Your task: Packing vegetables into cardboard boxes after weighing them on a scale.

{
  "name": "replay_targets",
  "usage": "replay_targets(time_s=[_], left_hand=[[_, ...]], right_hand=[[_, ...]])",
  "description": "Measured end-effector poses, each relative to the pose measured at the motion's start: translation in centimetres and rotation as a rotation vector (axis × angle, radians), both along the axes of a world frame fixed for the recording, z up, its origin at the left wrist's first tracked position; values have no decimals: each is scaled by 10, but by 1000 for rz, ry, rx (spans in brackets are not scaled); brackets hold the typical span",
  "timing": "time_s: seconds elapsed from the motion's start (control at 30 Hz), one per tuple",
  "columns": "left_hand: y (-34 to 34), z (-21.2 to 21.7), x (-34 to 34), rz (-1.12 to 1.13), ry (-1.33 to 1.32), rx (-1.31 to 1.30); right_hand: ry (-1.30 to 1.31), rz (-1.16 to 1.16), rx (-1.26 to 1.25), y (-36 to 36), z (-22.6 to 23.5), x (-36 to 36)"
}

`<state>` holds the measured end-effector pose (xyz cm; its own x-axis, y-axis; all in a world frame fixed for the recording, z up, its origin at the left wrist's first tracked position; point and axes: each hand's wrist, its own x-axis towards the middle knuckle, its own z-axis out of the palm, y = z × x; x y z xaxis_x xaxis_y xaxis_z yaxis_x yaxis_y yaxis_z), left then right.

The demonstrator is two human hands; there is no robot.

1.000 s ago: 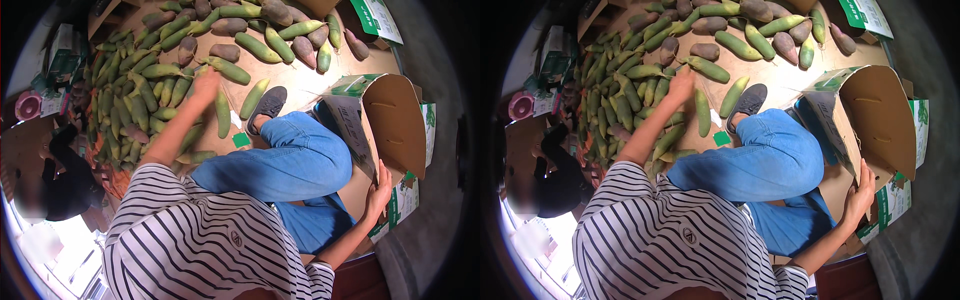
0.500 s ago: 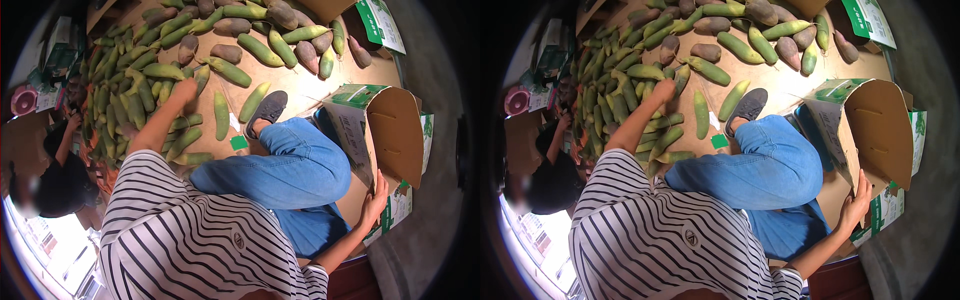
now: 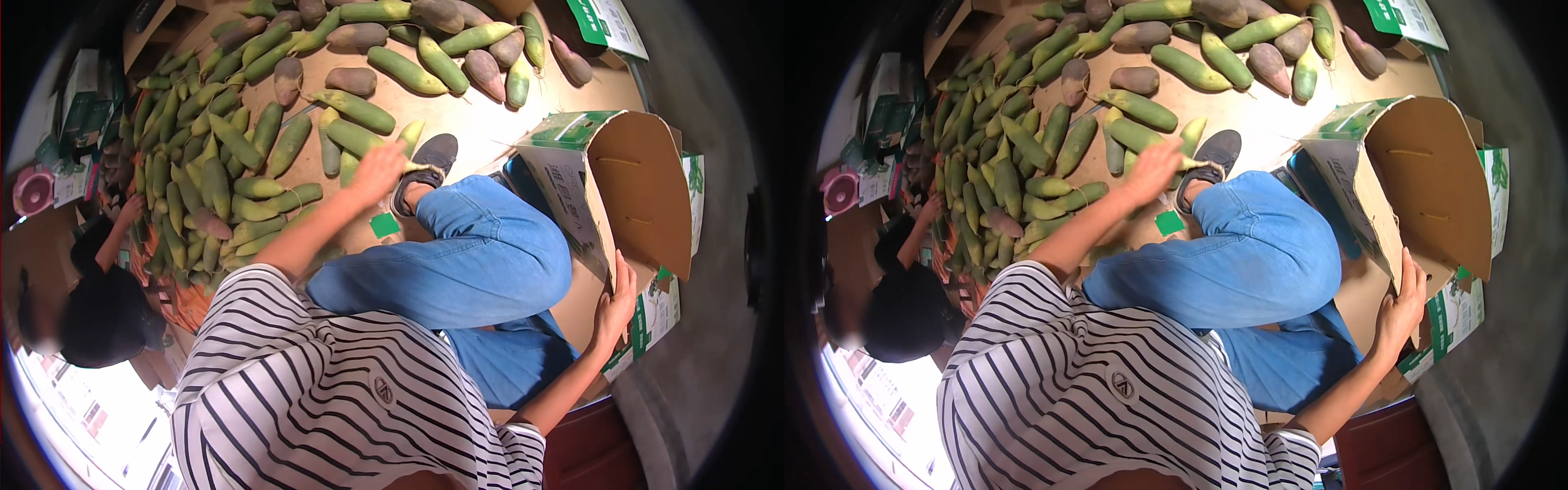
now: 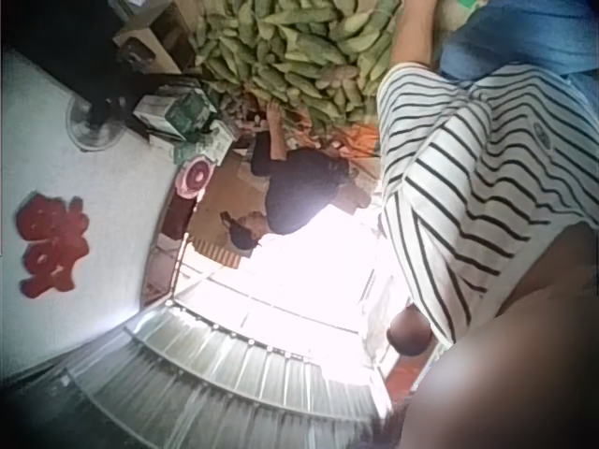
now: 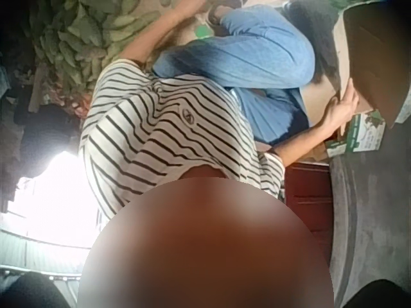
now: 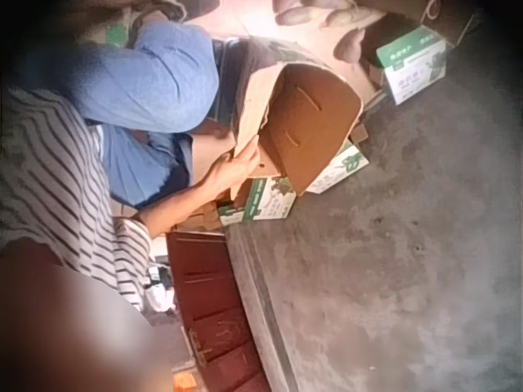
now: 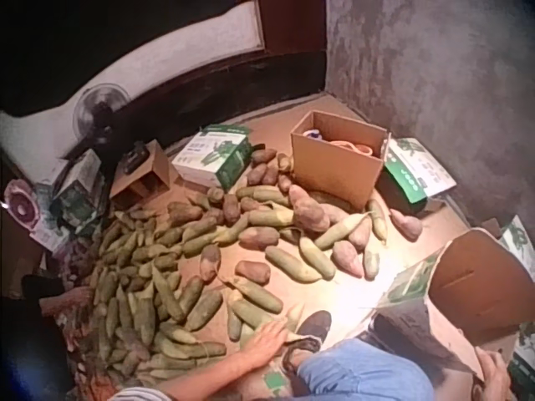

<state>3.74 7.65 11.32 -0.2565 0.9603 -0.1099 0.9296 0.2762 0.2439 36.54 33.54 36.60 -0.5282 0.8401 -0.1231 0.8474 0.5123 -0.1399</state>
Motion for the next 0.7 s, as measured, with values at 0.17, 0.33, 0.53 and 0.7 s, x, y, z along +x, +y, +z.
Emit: replay_targets(time_s=[0.17, 0.33, 0.53, 0.7], left_hand=[[-14, -39, -67, 104, 246, -110], [8, -52, -79, 100, 178, -346], [-23, -25, -52, 141, -1, -206], [-14, 9, -24, 223, -316, 39]], right_hand=[[5, -7, 3, 1, 3, -2], [41, -38, -46, -5, 9, -2], [4, 25, 6, -3, 5, -6], [-40, 48, 65, 0, 1, 3]])
